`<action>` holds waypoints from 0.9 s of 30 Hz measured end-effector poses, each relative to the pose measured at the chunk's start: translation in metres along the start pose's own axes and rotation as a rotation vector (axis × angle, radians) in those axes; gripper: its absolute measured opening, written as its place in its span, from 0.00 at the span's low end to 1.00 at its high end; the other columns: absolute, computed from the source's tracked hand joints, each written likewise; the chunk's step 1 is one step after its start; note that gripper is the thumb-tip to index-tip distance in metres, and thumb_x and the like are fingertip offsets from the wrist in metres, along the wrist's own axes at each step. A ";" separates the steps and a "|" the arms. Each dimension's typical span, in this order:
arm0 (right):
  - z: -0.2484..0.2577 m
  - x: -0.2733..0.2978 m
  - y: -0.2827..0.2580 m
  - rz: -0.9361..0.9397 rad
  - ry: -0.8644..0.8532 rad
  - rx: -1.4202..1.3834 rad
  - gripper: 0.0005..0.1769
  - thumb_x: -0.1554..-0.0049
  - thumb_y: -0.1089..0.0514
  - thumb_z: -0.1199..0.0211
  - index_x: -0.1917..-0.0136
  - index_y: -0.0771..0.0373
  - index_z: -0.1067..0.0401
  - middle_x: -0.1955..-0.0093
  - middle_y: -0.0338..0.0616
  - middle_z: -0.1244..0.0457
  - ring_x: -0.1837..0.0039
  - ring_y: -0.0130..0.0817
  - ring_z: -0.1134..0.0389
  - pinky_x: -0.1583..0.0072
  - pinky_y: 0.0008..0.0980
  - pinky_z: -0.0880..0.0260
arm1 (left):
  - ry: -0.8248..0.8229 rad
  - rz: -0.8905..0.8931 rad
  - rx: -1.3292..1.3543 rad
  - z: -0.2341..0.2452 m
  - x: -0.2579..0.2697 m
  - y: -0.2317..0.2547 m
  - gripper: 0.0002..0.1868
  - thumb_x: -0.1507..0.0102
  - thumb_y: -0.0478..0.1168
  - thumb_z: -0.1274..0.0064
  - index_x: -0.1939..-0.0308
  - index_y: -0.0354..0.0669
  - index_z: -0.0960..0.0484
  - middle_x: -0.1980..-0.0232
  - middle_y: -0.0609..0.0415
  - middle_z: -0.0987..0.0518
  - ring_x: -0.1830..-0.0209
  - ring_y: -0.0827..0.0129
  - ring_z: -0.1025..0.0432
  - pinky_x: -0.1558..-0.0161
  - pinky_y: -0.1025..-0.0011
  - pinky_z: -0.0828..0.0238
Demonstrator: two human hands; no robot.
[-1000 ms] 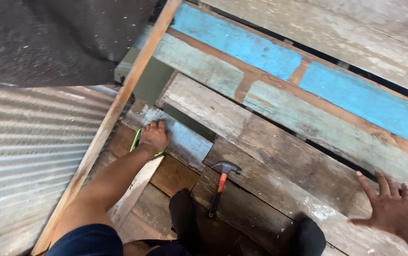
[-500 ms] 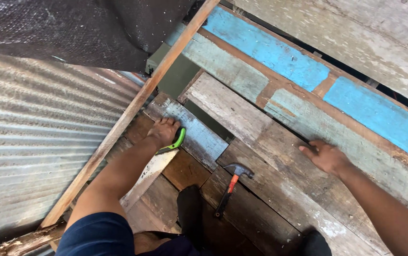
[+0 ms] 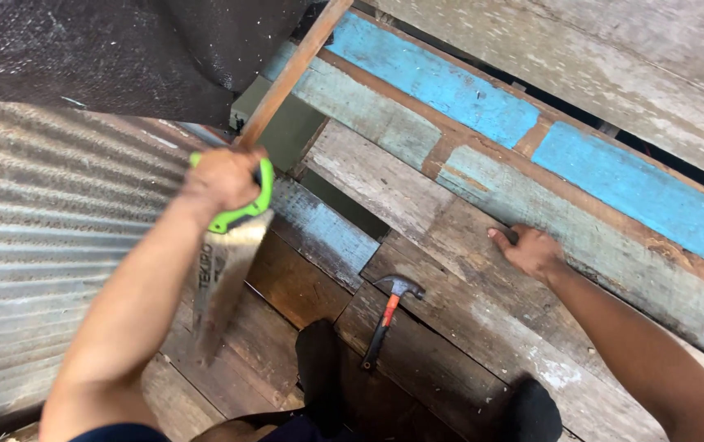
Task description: The recorder is repairing a wooden floor by measuring, sawing wood planks, and hammering nails.
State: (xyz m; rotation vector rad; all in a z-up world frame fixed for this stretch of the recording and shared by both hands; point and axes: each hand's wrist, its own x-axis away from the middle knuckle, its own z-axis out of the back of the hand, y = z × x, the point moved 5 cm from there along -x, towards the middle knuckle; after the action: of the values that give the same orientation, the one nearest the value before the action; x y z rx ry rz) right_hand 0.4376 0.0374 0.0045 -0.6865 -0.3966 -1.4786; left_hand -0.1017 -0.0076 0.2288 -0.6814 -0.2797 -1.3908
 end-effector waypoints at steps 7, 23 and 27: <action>0.067 0.011 -0.005 -0.005 0.105 0.084 0.49 0.42 0.18 0.62 0.27 0.54 0.32 0.40 0.60 0.31 0.35 0.56 0.30 0.35 0.50 0.29 | 1.055 -0.165 0.080 0.136 0.093 -0.044 0.11 0.39 0.32 0.41 0.56 0.41 0.25 0.61 0.48 0.19 0.60 0.57 0.20 0.51 0.60 0.21; 0.092 -0.059 0.036 -0.004 0.117 0.042 0.48 0.38 0.20 0.62 0.28 0.59 0.31 0.38 0.64 0.32 0.32 0.61 0.33 0.31 0.54 0.33 | 0.807 0.360 1.055 -0.035 0.035 -0.022 0.30 0.33 0.33 0.45 0.36 0.22 0.45 0.40 0.28 0.28 0.39 0.43 0.31 0.36 0.51 0.39; 0.094 -0.068 0.045 0.028 0.147 0.021 0.46 0.37 0.22 0.57 0.31 0.63 0.29 0.38 0.66 0.33 0.33 0.62 0.33 0.31 0.52 0.34 | 0.646 0.586 1.273 -0.117 0.002 0.018 0.25 0.36 0.36 0.42 0.41 0.27 0.32 0.43 0.34 0.23 0.41 0.48 0.27 0.36 0.60 0.35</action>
State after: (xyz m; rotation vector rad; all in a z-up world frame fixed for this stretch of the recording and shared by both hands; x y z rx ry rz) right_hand 0.4920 0.1479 0.0243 -0.5607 -0.2884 -1.4856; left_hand -0.1085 -0.0777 0.1332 0.6984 -0.3389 -0.5804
